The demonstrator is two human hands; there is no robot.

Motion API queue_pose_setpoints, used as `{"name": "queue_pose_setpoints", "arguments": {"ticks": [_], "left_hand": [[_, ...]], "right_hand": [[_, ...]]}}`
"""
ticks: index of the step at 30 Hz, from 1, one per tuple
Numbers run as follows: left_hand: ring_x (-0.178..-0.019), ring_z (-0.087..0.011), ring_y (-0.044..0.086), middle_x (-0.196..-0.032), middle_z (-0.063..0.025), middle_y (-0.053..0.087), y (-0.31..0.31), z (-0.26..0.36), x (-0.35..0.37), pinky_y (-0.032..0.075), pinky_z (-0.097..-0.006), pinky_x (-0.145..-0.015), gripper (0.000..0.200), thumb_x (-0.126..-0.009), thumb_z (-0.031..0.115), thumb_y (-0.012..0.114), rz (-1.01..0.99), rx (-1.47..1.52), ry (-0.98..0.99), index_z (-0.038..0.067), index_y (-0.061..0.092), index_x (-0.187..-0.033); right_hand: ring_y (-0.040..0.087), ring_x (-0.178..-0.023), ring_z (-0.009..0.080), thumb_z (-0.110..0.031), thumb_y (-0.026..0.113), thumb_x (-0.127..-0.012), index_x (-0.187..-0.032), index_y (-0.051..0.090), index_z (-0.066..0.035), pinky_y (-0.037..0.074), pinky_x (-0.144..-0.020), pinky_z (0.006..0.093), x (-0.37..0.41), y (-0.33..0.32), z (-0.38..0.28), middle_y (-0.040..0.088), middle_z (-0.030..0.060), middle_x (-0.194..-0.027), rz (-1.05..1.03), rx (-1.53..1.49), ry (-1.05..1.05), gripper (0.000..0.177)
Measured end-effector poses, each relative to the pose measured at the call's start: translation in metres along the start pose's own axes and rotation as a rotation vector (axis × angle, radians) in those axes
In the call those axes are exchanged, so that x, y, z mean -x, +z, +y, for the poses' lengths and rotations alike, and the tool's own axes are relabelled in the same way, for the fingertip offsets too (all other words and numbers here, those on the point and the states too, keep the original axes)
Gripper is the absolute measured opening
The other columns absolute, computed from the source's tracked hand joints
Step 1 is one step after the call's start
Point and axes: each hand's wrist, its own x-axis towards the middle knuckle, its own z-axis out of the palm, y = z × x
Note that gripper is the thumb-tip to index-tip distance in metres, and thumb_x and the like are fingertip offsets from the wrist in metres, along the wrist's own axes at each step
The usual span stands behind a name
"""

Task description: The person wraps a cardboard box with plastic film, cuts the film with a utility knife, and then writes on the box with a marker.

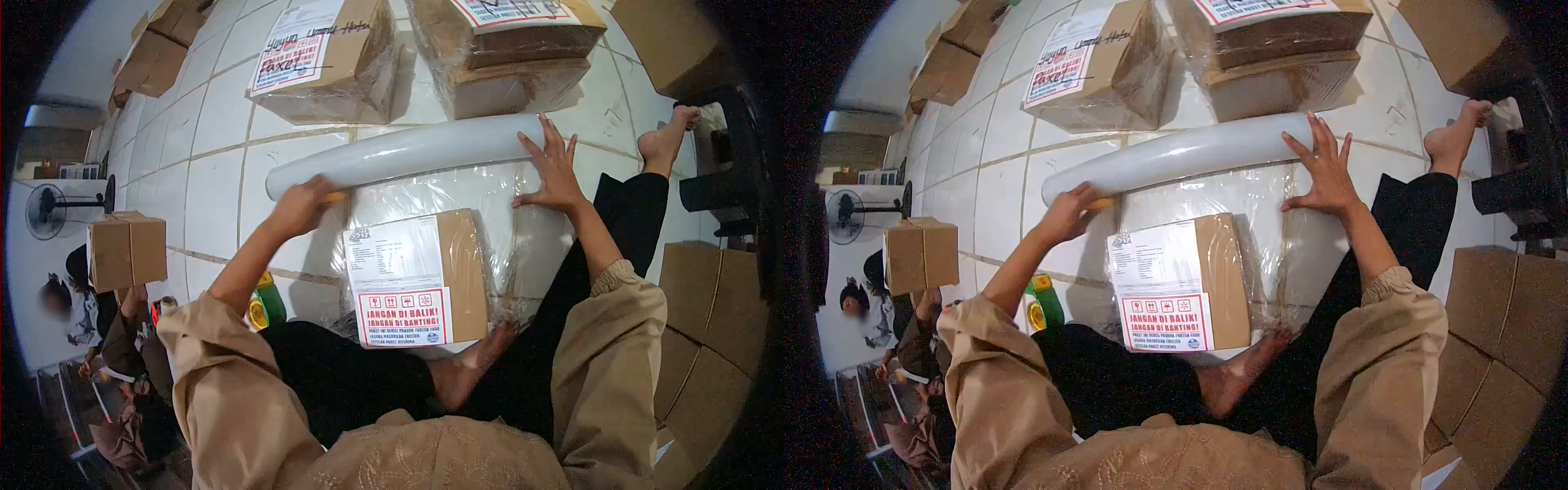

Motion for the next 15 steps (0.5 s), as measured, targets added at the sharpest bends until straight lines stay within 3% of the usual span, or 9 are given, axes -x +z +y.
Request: {"name": "queue_pose_setpoints", "arguments": {"ticks": [1, 8, 12, 13, 14, 15], "left_hand": [[-0.078, -0.0369, 0.058, -0.095, -0.0168, 0.056, -0.005, -0.015, 0.024, 0.048, -0.0454, -0.067, 0.018, -0.072, 0.004, 0.062, 0.061, 0.028, 0.007, 0.002, 0.055, -0.089], [-0.076, -0.0366, 0.056, -0.086, -0.0173, 0.055, 0.019, -0.114, 0.157, 0.046, -0.0411, -0.063, 0.015, -0.076, 0.005, 0.063, 0.321, -0.008, -0.473, 0.001, 0.053, -0.085], [-0.079, -0.0360, 0.056, -0.090, -0.0165, 0.055, 0.048, -0.116, 0.167, 0.045, -0.0418, -0.064, 0.022, -0.074, 0.006, 0.064, 0.521, -0.006, -0.561, 0.003, 0.050, -0.090], [-0.079, -0.0360, 0.056, -0.090, -0.0165, 0.055, 0.054, -0.116, 0.165, 0.045, -0.0418, -0.064, 0.022, -0.074, 0.006, 0.064, 0.530, 0.001, -0.563, 0.003, 0.050, -0.090], [-0.080, -0.0352, 0.056, -0.089, -0.0153, 0.055, 0.059, -0.115, 0.161, 0.045, -0.0422, -0.067, 0.024, -0.074, 0.009, 0.065, 0.467, -0.045, -0.603, 0.004, 0.049, -0.091], [-0.081, -0.0344, 0.056, -0.089, -0.0142, 0.056, 0.059, -0.109, 0.156, 0.044, -0.0426, -0.069, 0.026, -0.074, 0.012, 0.065, 0.404, -0.092, -0.641, 0.004, 0.049, -0.093]], "right_hand": [[0.006, -0.137, 0.0343, -0.060, 0.079, -0.028, -0.138, 0.029, -0.034, -0.004, -0.104, 0.0633, 0.000, 0.001, 0.000, 0.005, 0.0115, -0.150, -0.008, 0.028, 0.016, 0.124], [0.010, -0.136, 0.0361, -0.062, 0.077, -0.032, -0.140, 0.025, -0.033, -0.001, -0.102, 0.0656, 0.001, 0.001, -0.005, 0.004, 0.0123, -0.150, 0.053, 0.048, -0.041, 0.124], [0.009, -0.136, 0.0364, -0.062, 0.076, -0.035, -0.141, 0.024, -0.031, -0.001, -0.102, 0.0659, 0.001, -0.008, -0.015, 0.003, 0.0134, -0.150, 0.017, 0.073, -0.020, 0.123], [0.008, -0.136, 0.0365, -0.062, 0.076, -0.035, -0.141, 0.023, -0.030, 0.000, -0.102, 0.0658, 0.002, -0.010, -0.017, 0.003, 0.0135, -0.150, -0.004, 0.076, -0.001, 0.123], [0.010, -0.134, 0.0408, -0.076, 0.065, -0.041, -0.141, 0.026, -0.023, 0.001, -0.099, 0.0680, 0.002, -0.010, -0.016, 0.007, 0.0190, -0.148, -0.001, 0.122, -0.037, 0.120], [0.010, -0.134, 0.0408, -0.076, 0.065, -0.041, -0.141, 0.026, -0.023, 0.001, -0.099, 0.0680, 0.002, -0.013, -0.019, 0.007, 0.0190, -0.148, 0.001, 0.131, -0.040, 0.120]]}}
